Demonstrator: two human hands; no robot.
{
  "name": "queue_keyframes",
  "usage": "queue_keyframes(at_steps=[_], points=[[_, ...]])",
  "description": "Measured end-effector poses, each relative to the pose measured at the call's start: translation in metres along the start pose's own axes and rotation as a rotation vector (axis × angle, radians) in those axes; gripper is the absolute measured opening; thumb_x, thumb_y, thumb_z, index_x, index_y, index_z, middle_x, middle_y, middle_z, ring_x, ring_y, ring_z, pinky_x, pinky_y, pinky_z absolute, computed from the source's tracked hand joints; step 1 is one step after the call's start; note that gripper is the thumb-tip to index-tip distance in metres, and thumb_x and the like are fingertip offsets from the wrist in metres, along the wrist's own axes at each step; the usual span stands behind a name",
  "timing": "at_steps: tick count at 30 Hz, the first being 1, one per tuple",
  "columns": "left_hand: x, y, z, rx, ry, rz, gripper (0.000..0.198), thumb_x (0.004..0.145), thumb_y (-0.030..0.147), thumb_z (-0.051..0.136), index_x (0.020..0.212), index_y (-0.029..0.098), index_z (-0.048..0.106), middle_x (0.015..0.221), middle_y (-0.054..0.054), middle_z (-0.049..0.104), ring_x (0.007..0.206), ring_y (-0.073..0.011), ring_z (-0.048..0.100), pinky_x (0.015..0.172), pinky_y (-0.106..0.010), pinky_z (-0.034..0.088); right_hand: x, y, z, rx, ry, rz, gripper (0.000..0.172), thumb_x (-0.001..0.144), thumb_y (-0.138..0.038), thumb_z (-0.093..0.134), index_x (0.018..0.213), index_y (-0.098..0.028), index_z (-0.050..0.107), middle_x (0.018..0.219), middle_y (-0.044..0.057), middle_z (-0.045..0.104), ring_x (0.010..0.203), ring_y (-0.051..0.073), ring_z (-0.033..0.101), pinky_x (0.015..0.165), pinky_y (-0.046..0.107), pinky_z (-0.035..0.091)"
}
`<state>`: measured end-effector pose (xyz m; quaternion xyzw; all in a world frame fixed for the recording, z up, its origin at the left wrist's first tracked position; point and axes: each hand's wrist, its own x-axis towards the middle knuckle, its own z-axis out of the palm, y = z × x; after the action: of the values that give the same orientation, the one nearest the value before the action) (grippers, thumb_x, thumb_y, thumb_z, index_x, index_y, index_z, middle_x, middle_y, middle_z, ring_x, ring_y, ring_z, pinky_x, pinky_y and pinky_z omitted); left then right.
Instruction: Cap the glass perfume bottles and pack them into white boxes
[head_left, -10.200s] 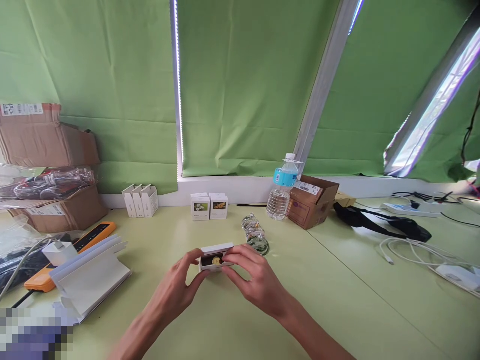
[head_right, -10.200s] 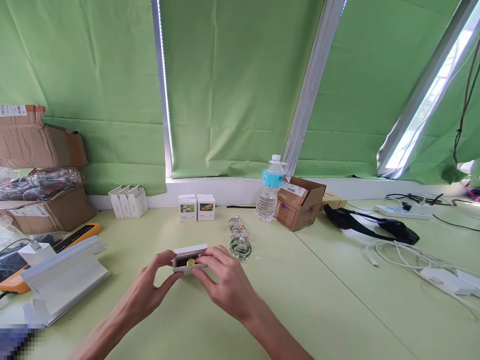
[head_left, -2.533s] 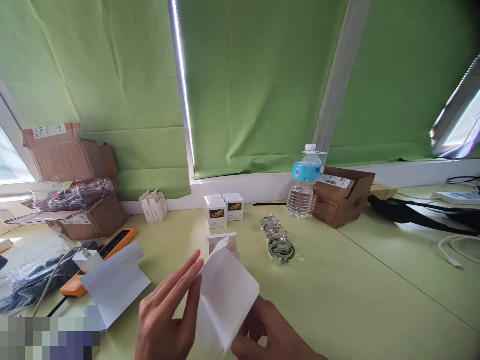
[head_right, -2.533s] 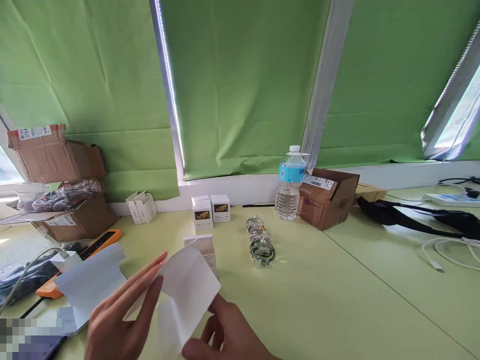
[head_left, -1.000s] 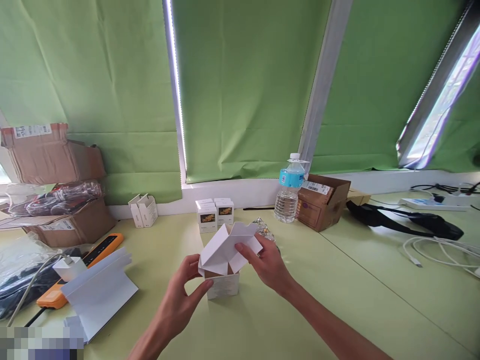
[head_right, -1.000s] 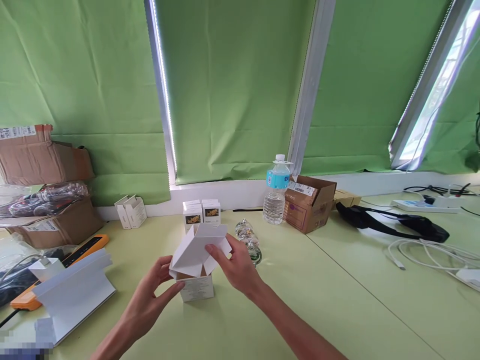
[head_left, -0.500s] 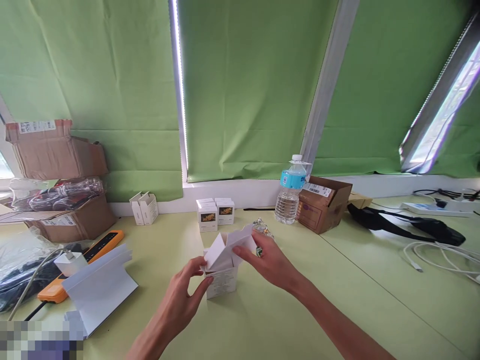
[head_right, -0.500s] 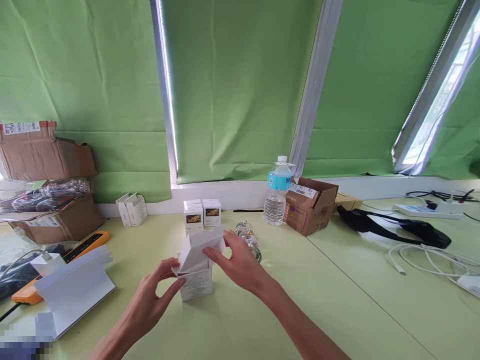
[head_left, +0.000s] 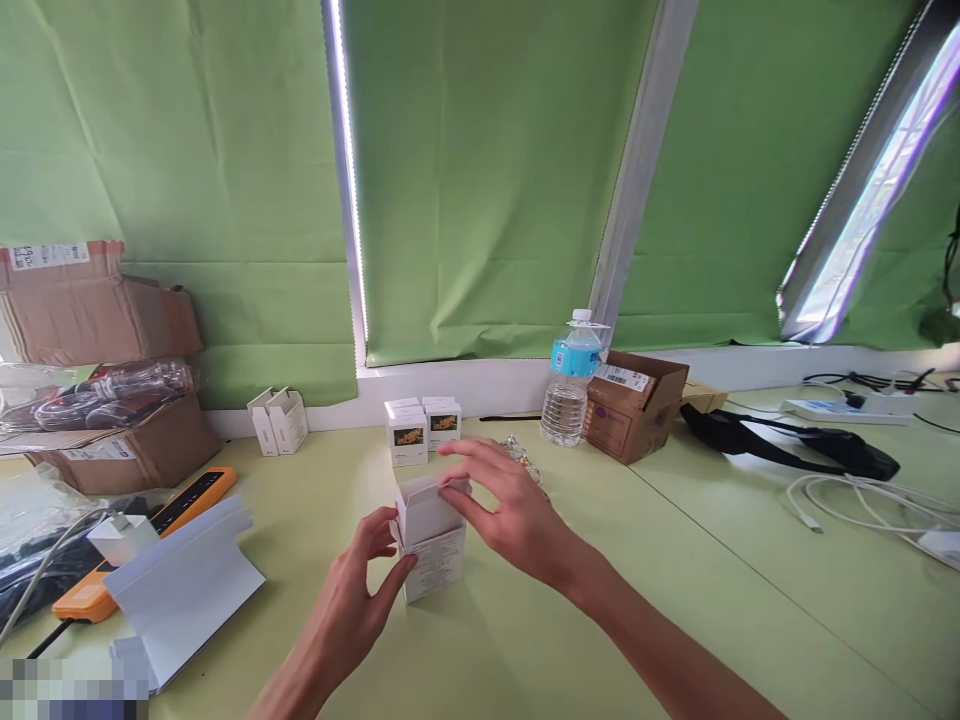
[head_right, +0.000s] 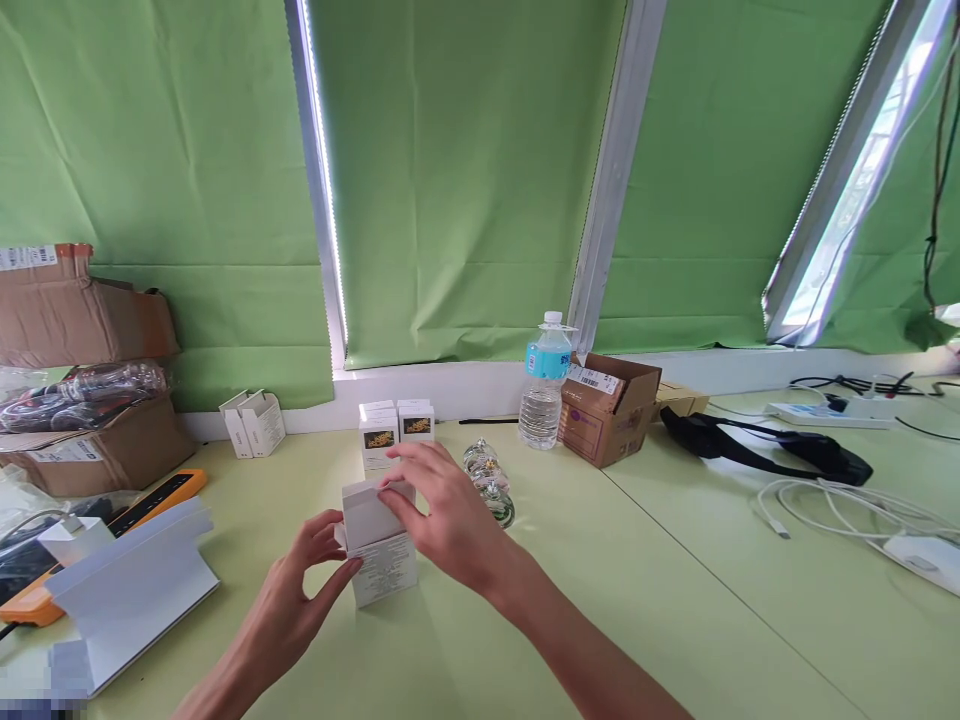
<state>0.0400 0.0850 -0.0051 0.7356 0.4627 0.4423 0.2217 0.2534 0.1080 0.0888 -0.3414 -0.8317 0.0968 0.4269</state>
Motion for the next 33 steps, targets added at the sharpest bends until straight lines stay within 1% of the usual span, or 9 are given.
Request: queue_keyframes(at_steps=[4, 8, 11, 14, 18, 20, 23, 30, 33], points=[[-0.001, -0.001, 0.002, -0.013, 0.032, 0.0, 0.044, 0.091, 0.036, 0.055, 0.131, 0.03, 0.034, 0.115, -0.006, 0.068, 0.096, -0.0212, 0.069, 0.081, -0.036, 0.056, -0.016, 0.01, 0.014, -0.145, -0.209, -0.011, 0.02, 0.095, -0.022, 0.05, 0.089, -0.023, 0.07, 0.137, 0.007, 0.051, 0.133, 0.026, 0.039, 0.105, 0.044, 0.04], [-0.004, -0.003, 0.005, -0.017, 0.062, -0.051, 0.059, 0.091, 0.039, 0.054, 0.141, 0.031, 0.024, 0.12, -0.007, 0.067, 0.096, -0.0216, 0.069, 0.087, -0.041, 0.054, -0.029, 0.011, 0.014, -0.161, -0.277, 0.027, 0.022, 0.095, -0.027, 0.052, 0.111, -0.025, 0.066, 0.15, 0.005, 0.036, 0.141, 0.026, 0.025, 0.111, 0.046, 0.034], [-0.005, -0.008, 0.008, 0.0, -0.009, -0.088, 0.064, 0.091, 0.038, 0.054, 0.145, 0.03, 0.02, 0.121, -0.008, 0.067, 0.104, -0.0237, 0.066, 0.091, -0.044, 0.052, -0.031, 0.011, -0.001, -0.137, -0.169, 0.046, 0.031, 0.094, -0.035, 0.053, 0.124, -0.028, 0.059, 0.149, 0.004, 0.039, 0.14, 0.026, 0.028, 0.112, 0.046, 0.033], [-0.005, -0.015, 0.012, -0.016, -0.134, -0.113, 0.05, 0.091, 0.036, 0.053, 0.137, 0.029, 0.037, 0.119, -0.008, 0.068, 0.109, -0.0251, 0.064, 0.091, -0.042, 0.052, -0.032, 0.024, -0.024, -0.119, 0.046, 0.114, 0.027, 0.096, -0.034, 0.049, 0.118, -0.027, 0.063, 0.139, 0.005, 0.05, 0.127, 0.025, 0.045, 0.107, 0.045, 0.039], [-0.002, -0.024, 0.017, -0.049, -0.16, -0.131, 0.038, 0.09, 0.037, 0.053, 0.126, 0.028, 0.048, 0.115, -0.008, 0.069, 0.104, -0.0249, 0.066, 0.087, -0.039, 0.054, -0.044, 0.062, -0.054, -0.076, 0.209, 0.371, 0.031, 0.093, -0.043, 0.05, 0.109, -0.023, 0.067, 0.12, 0.009, 0.062, 0.093, 0.022, 0.063, 0.077, 0.036, 0.055], [0.0, -0.029, 0.017, -0.017, -0.131, -0.14, 0.036, 0.09, 0.038, 0.052, 0.125, 0.027, 0.049, 0.116, -0.008, 0.069, 0.105, -0.0249, 0.066, 0.087, -0.039, 0.054, -0.053, 0.084, -0.064, -0.08, 0.117, 0.523, 0.036, 0.089, -0.047, 0.053, 0.112, -0.021, 0.065, 0.107, 0.009, 0.067, 0.083, 0.021, 0.064, 0.069, 0.034, 0.055], [0.004, -0.036, 0.016, 0.042, -0.086, -0.146, 0.037, 0.09, 0.041, 0.051, 0.123, 0.025, 0.048, 0.113, -0.008, 0.07, 0.103, -0.0256, 0.067, 0.085, -0.039, 0.054, -0.067, 0.111, -0.066, -0.05, -0.04, 0.659, 0.039, 0.084, -0.042, 0.06, 0.115, -0.019, 0.064, 0.111, 0.009, 0.066, 0.079, 0.02, 0.064, 0.066, 0.032, 0.053], [0.009, -0.046, 0.017, 0.121, -0.052, -0.166, 0.047, 0.09, 0.046, 0.049, 0.132, 0.026, 0.041, 0.117, -0.008, 0.068, 0.106, -0.0263, 0.065, 0.086, -0.04, 0.053, -0.077, 0.139, -0.043, -0.004, -0.159, 0.651, 0.042, 0.073, -0.029, 0.07, 0.114, -0.018, 0.065, 0.104, 0.005, 0.067, 0.073, 0.016, 0.061, 0.069, 0.03, 0.05], [0.005, -0.035, 0.017, 0.201, 0.096, -0.173, 0.056, 0.088, 0.05, 0.05, 0.136, 0.025, 0.037, 0.127, -0.011, 0.061, 0.111, -0.0296, 0.061, 0.083, -0.043, 0.054, -0.078, 0.144, -0.038, -0.003, -0.178, 0.647, 0.037, 0.075, -0.029, 0.067, 0.11, -0.017, 0.065, 0.095, 0.003, 0.065, 0.07, 0.016, 0.06, 0.066, 0.029, 0.048]])
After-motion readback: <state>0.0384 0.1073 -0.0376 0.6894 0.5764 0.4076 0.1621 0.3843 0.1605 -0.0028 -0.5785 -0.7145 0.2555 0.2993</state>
